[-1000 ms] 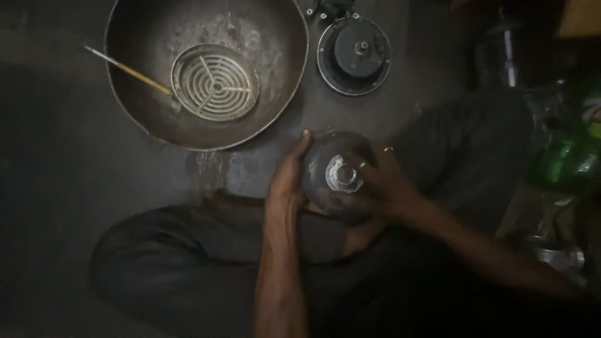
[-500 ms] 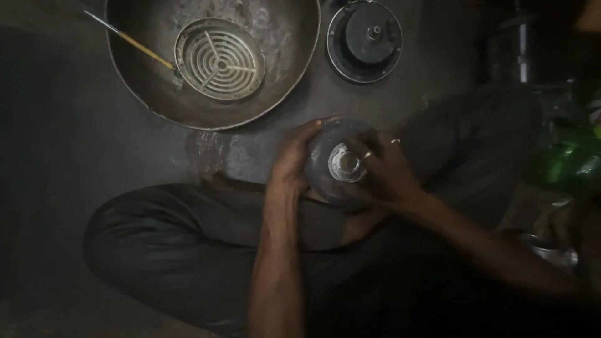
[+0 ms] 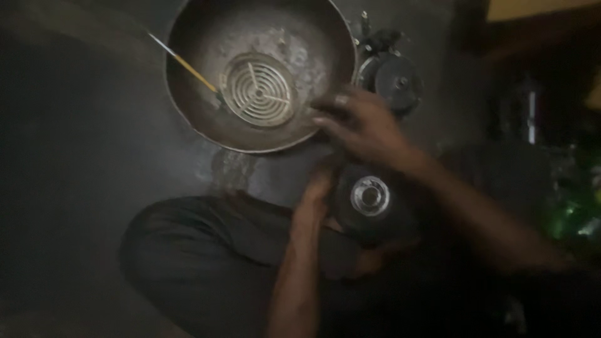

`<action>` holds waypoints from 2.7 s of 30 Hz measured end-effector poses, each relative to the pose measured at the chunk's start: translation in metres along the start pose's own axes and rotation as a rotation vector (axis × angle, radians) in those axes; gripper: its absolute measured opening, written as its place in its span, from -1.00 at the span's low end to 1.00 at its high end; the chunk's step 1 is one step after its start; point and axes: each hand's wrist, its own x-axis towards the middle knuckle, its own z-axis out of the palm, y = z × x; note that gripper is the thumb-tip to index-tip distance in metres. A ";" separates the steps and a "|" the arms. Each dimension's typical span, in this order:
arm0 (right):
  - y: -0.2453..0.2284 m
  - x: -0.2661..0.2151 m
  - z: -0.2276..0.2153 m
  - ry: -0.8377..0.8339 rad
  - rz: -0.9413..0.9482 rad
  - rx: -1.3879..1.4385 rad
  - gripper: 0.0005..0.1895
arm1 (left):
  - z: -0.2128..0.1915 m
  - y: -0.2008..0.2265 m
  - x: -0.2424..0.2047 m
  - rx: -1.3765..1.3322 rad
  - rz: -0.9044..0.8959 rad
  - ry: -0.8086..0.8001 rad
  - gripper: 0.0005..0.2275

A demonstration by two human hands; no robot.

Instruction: The person sits on the floor and disassembles a small electric motor, removing the end cap and rotor. They then use a screwdriver to adjust the fan blades on the stator assembly before reassembling the motor components.

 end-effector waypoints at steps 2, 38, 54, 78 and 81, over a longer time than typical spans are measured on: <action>-0.005 0.052 0.035 -0.146 -0.037 -0.042 -0.54 | -0.005 -0.018 0.020 0.101 0.050 0.042 -0.47; 0.036 0.126 0.075 -0.244 -0.055 -0.403 -0.60 | 0.001 -0.043 0.060 0.271 0.212 0.022 -0.61; 0.026 0.138 0.076 -0.432 0.127 -0.442 -0.30 | -0.007 -0.032 0.047 0.110 0.255 -0.062 -0.62; -0.032 -0.115 -0.026 -0.005 0.057 -0.462 -0.26 | 0.016 0.037 -0.023 -0.294 -0.201 -0.163 -0.16; -0.014 -0.150 -0.010 0.061 0.315 -0.107 -0.39 | 0.018 0.035 -0.017 -0.292 -0.141 -0.269 -0.10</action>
